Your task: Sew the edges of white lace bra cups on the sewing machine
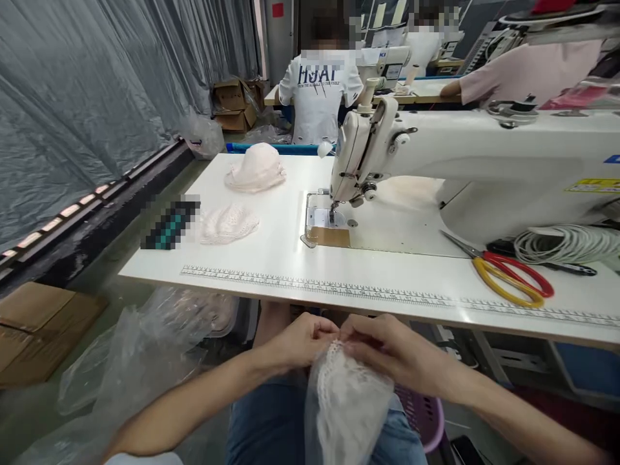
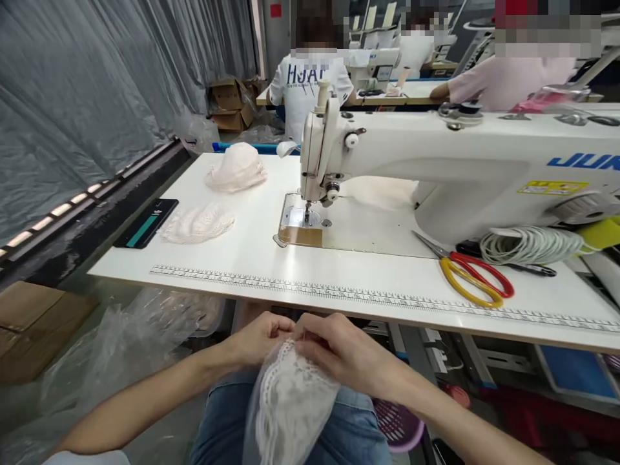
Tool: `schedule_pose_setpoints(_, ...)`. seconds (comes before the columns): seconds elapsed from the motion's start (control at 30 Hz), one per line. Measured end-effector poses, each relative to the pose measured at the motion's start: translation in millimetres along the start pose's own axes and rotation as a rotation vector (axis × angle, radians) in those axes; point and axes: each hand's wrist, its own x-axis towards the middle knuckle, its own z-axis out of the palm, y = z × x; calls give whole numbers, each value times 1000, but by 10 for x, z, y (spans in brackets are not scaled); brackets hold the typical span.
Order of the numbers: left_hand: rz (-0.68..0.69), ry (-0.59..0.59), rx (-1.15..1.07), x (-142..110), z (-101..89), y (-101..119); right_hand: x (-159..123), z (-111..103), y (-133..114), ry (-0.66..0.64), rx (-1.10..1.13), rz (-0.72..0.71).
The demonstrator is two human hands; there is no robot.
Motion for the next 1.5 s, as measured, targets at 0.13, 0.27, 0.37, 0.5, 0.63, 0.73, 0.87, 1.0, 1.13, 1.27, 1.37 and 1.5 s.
schedule_pose_setpoints(0.13, 2, -119, -39, -99, -24, 65, 24, 178, 245, 16, 77, 115)
schedule_pose_setpoints(0.27, -94, -104, -76, -173, -98, 78, 38, 215, 243, -55, 130, 109)
schedule_pose_setpoints(0.37, -133, -91, -124, -198, -113, 82, 62, 217, 242, -61, 105, 119)
schedule_pose_setpoints(0.5, -86, -112, 9, -220, -107, 80, 83, 255, 296, -47, 54, 106)
schedule_pose_setpoints(0.63, -42, -72, 270, -237, -105, 46, 86, 297, 350, -25, -23, 87)
schedule_pose_setpoints(0.73, -11, 12, 384, -242, -107, -9, 68, 303, 368, -12, -74, 81)
schedule_pose_setpoints(0.87, -17, -45, 383, -240, -102, -53, 46, 325, 379, -30, -140, 7)
schedule_pose_setpoints(1.0, 31, -126, 425, -242, -114, -18, 34, 400, 448, -65, -77, -54)
schedule_pose_setpoints(1.13, -42, -126, 390, -267, -156, 11, -3, 431, 534, -67, 70, 35)
schedule_pose_setpoints(1.27, -85, -138, 350, -281, -159, -1, -45, 439, 553, -148, 163, 66)
schedule_pose_setpoints(1.37, -42, -162, 385, -281, -145, -7, -66, 504, 589, -175, 220, 77)
schedule_pose_setpoints(1.5, -54, -209, 395, -294, -174, -36, -96, 596, 679, -169, 294, 144)
